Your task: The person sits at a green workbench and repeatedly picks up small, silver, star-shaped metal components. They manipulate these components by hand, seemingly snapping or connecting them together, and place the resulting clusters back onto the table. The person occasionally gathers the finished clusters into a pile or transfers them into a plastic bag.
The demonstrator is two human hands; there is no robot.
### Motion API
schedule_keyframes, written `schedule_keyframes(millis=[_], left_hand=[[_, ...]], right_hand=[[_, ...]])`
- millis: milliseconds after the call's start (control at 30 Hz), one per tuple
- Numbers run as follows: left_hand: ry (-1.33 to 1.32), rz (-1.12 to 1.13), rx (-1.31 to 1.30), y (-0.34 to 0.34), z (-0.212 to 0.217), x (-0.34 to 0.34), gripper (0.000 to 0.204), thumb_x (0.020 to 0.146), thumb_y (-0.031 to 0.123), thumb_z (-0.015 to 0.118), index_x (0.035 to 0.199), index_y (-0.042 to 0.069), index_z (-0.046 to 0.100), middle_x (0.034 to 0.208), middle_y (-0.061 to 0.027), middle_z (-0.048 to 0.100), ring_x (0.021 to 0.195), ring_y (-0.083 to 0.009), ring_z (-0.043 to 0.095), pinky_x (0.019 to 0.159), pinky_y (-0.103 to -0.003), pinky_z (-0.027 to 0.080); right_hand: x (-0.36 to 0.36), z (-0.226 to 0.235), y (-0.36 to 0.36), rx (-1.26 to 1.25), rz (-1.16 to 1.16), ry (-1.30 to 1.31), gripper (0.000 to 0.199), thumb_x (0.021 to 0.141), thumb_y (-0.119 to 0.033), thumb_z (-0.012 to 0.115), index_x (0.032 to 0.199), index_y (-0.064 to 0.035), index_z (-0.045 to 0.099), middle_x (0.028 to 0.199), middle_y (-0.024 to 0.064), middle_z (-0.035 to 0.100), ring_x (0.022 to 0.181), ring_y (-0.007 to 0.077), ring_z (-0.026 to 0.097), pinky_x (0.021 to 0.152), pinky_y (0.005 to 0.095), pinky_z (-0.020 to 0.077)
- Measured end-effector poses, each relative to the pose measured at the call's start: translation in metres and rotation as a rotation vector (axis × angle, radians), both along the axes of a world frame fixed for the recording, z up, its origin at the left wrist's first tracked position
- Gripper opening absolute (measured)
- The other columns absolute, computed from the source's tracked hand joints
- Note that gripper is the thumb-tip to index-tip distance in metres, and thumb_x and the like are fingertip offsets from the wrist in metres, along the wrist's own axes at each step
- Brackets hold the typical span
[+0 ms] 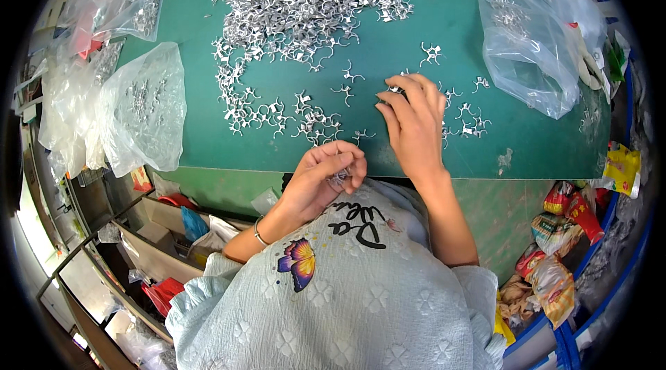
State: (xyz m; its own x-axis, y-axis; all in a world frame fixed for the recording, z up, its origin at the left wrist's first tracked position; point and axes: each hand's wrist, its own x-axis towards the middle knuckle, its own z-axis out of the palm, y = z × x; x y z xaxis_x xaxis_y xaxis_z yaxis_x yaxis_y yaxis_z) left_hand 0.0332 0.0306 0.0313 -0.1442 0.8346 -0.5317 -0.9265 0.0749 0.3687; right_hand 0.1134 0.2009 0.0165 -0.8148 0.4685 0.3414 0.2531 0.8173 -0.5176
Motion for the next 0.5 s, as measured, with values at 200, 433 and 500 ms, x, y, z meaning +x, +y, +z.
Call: schedule_keyframes(millis=[200, 433, 500], left_hand=[[0.010, 0.071, 0.041, 0.005, -0.001, 0.001, 0.017, 0.093, 0.011, 0.060, 0.107, 0.002, 0.062, 0.092, -0.0057, 0.063, 0.079, -0.0120, 0.060, 0.068, -0.024, 0.051], [0.069, 0.079, -0.037, 0.004, -0.002, 0.002, 0.022, 0.094, 0.017, 0.060, 0.111, 0.002, 0.062, 0.097, -0.0065, 0.064, 0.089, -0.0152, 0.063, 0.081, -0.028, 0.053], [0.077, 0.088, -0.026, 0.006, 0.000, 0.002, 0.026, 0.096, 0.020, 0.057, 0.113, 0.001, 0.060, 0.100, -0.0076, 0.065, 0.093, -0.0171, 0.064, 0.084, -0.030, 0.053]], right_hand=[[0.010, 0.003, -0.004, -0.664, -0.179, 0.204, 0.007, 0.086, -0.005, 0.065, 0.091, -0.0004, 0.066, 0.089, 0.0045, 0.066, 0.081, 0.0159, 0.058, 0.070, 0.0277, 0.0423], [0.017, 0.021, -0.009, -1.534, -0.142, 0.213, 0.009, 0.091, -0.006, 0.062, 0.094, 0.0013, 0.066, 0.078, 0.0052, 0.067, 0.065, 0.0066, 0.057, 0.054, 0.0191, 0.0389], [0.019, 0.022, -0.012, -1.541, -0.125, 0.167, 0.008, 0.091, -0.006, 0.063, 0.092, 0.0012, 0.066, 0.076, 0.0049, 0.066, 0.064, 0.0067, 0.057, 0.053, 0.0189, 0.0391]])
